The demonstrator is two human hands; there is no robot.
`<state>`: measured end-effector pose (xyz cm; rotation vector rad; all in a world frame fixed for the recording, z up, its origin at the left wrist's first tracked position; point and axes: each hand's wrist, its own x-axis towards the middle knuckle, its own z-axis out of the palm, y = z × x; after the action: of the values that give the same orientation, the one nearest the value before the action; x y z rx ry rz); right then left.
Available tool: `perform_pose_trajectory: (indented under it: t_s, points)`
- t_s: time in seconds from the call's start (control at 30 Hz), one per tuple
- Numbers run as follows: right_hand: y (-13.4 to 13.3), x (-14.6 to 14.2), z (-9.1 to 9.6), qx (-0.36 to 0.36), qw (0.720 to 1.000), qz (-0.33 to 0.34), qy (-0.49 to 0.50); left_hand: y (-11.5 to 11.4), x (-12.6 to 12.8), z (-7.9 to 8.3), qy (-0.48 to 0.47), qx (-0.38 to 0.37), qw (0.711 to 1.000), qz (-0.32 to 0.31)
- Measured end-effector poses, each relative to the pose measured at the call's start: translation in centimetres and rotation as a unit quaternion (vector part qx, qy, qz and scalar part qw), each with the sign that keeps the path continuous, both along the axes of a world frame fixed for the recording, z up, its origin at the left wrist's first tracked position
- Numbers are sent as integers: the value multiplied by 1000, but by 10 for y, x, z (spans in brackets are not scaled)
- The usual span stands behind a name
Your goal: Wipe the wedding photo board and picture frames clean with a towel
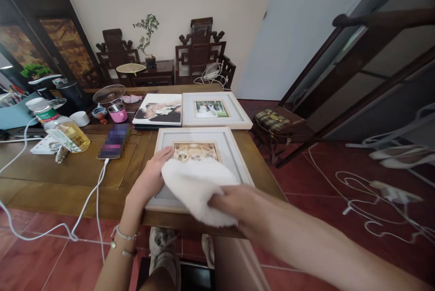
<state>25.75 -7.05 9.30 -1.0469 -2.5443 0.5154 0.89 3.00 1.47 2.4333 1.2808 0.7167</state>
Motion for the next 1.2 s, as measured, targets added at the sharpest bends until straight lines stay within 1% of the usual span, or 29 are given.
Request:
perform_pose_trajectory:
  t_s: [0.03, 0.07, 0.1, 0.13, 0.17, 0.2, 0.23, 0.27, 0.33, 0.4, 0.43, 0.53, 0.6, 0.67, 0.83, 0.93, 1.0, 1.07, 1.2]
  points:
    - [7, 2, 9, 20, 1000, -19, 2, 0, 0, 0, -2, 2, 1000, -1]
    - [17, 3, 17, 62, 997, -42, -4, 0, 0, 0, -3, 5, 1000, 0]
    - [31, 3, 22, 125, 989, -71, -17, 0, 0, -1, -2, 7, 1000, 3]
    - [47, 1, 25, 199, 974, -106, -27, 0, 0, -2, 1, 8, 1000, 8]
    - [64, -1, 26, 271, 952, -136, -45, 1, 0, -3, 4, 8, 1000, 11]
    - [82, -5, 24, 317, 933, -158, -63, 1, -1, -4, 5, 9, 1000, 14]
    - [98, -10, 20, 330, 928, -159, -69, 2, -1, -5, 5, 10, 1000, 14]
    - [113, -16, 15, 333, 928, -143, -88, 2, -1, -5, 4, 11, 1000, 13]
    - [135, -30, 1, 308, 939, -81, -131, 2, 0, -3, 2, 15, 1000, 11]
    - [146, -45, -15, 273, 945, -19, -178, 1, 1, 0, 0, 15, 1000, 5]
    - [147, -51, -23, 257, 947, -4, -192, 1, 2, 2, -2, 15, 1000, 0]
    - [140, -58, -38, 230, 949, -6, -214, 1, 2, 4, -12, 15, 1000, -11]
    - [133, -51, -42, 221, 949, -29, -222, 1, 1, 1, -18, 19, 1000, -6]
    - [127, -35, -40, 212, 948, -56, -231, 1, 0, -2, -19, 18, 1000, 5]
    - [119, 22, -26, 189, 935, -138, -265, 0, 0, -4, -5, 2, 1000, 19]
    - [107, 42, -21, 181, 929, -166, -278, 1, 0, -3, -5, 11, 1000, 14]
    - [90, 41, -20, 177, 931, -158, -277, 1, 0, -3, -7, 16, 1000, 12]
    - [67, 32, -23, 171, 936, -141, -273, 2, 0, -4, -9, 17, 1000, 14]
    - [16, 9, -34, 175, 957, -90, -211, 2, -1, -6, -12, 21, 1000, 15]
